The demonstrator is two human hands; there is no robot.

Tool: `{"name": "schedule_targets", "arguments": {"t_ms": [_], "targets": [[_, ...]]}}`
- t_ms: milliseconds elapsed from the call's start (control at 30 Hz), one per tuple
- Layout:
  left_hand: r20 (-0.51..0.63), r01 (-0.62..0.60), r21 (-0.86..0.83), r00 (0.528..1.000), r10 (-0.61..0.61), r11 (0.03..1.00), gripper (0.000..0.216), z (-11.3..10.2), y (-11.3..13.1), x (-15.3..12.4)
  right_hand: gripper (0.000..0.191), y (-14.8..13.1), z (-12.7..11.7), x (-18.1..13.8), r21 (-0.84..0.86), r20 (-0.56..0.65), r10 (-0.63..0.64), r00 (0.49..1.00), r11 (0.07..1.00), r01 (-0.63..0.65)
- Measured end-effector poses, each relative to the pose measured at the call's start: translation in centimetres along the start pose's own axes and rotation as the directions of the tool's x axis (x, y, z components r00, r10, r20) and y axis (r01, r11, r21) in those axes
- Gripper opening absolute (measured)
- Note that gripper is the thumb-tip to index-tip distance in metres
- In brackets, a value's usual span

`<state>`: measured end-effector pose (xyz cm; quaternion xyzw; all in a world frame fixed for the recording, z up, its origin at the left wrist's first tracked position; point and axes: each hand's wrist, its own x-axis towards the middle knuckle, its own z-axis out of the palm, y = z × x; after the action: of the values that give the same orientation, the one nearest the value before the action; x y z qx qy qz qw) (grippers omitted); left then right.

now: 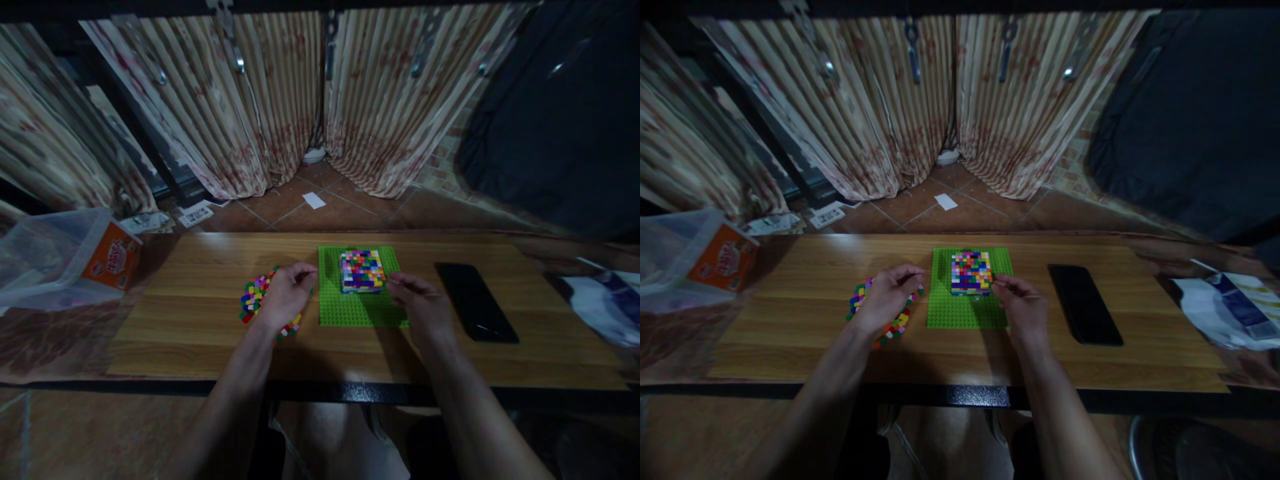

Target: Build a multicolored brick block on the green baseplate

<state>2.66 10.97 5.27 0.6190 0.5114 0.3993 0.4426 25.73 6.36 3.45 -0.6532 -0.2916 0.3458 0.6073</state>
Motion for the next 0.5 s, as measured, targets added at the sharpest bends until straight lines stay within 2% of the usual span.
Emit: {"name": "schedule_targets", "arguments": {"t_ms": [167, 367, 500], "targets": [[0.065, 0.003, 0.018, 0.998, -0.004, 1.0, 0.024, 1.6, 0.3, -0.6, 0.033, -0.2, 0.2, 0.2, 0.142, 0.037, 0.148, 0.988, 0.978, -0.151], [0.174, 0.003, 0.118, 0.985, -0.023, 0.993, 0.041, 4.0, 0.5, -1.7, 0.031, -0.1, 0.5, 0.2, 0.222, 0.077, 0.18, 0.981, 0.956, -0.193], [0.163, 0.001, 0.174, 0.986, -0.029, 0.985, 0.049, 4.7, 0.9, -2.3, 0.033, 0.0, 0.6, 0.2, 0.263, 0.095, 0.211, 0.973, 0.937, -0.229]]}}
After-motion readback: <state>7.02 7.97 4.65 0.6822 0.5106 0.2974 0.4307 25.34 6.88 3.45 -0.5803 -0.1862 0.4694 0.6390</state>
